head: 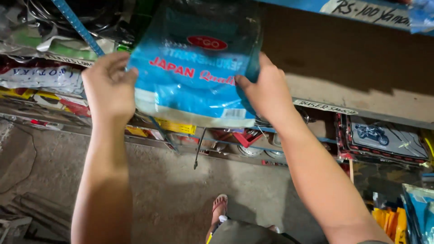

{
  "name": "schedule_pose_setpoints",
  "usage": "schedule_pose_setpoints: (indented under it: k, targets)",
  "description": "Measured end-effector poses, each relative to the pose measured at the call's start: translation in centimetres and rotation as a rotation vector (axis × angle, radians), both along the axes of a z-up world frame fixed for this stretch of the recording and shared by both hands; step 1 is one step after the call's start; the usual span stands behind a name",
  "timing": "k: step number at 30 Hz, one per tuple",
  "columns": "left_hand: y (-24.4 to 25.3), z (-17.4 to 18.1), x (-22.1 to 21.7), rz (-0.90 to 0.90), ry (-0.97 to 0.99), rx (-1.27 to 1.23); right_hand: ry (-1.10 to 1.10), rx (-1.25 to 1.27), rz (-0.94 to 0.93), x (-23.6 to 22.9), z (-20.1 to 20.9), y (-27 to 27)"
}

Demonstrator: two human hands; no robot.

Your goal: The person handles a stack of blue and yellow packaged motorcycle parts, repeatedly lifting them and placing them back onto a metal shelf in a cluttered storage area. The person also briefly picks up a yellow package labeled 'MISHIBA' before returning to the blue packages.

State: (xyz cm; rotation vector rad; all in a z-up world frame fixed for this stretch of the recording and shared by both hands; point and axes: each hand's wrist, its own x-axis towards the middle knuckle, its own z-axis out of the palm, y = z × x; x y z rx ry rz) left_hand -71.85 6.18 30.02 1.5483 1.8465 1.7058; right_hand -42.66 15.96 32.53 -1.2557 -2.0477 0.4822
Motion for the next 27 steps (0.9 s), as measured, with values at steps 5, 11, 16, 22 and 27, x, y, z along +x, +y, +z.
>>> schedule_pose_setpoints:
  k: [5,11,16,22,27]
  targets:
    - [1.6,2.9,0.6,0.176,0.644,0.234,-0.162,0.154,-0.121,-2.2,0.0,1.9]
    - [2.4,-0.8,2.5,0.187,0.764,-0.193,-0.272,0.117,-0.071,-1.6,-1.2,-0.3]
    - [3.7,0.3,3.0,0.040,0.778,-0.127,-0.225,0.237,-0.141,-2.3,-1.9,2.2]
    - [3.4,-0.5,4.0,0.155,0.950,-0.211,-0.206,0.301,-0.187,-2.4,-3.4,2.0]
    - [-0.1,2.3,14.0,-0.008,0.908,0.016,-0.044,0.289,-0.114,4.9,-1.7,-4.7]
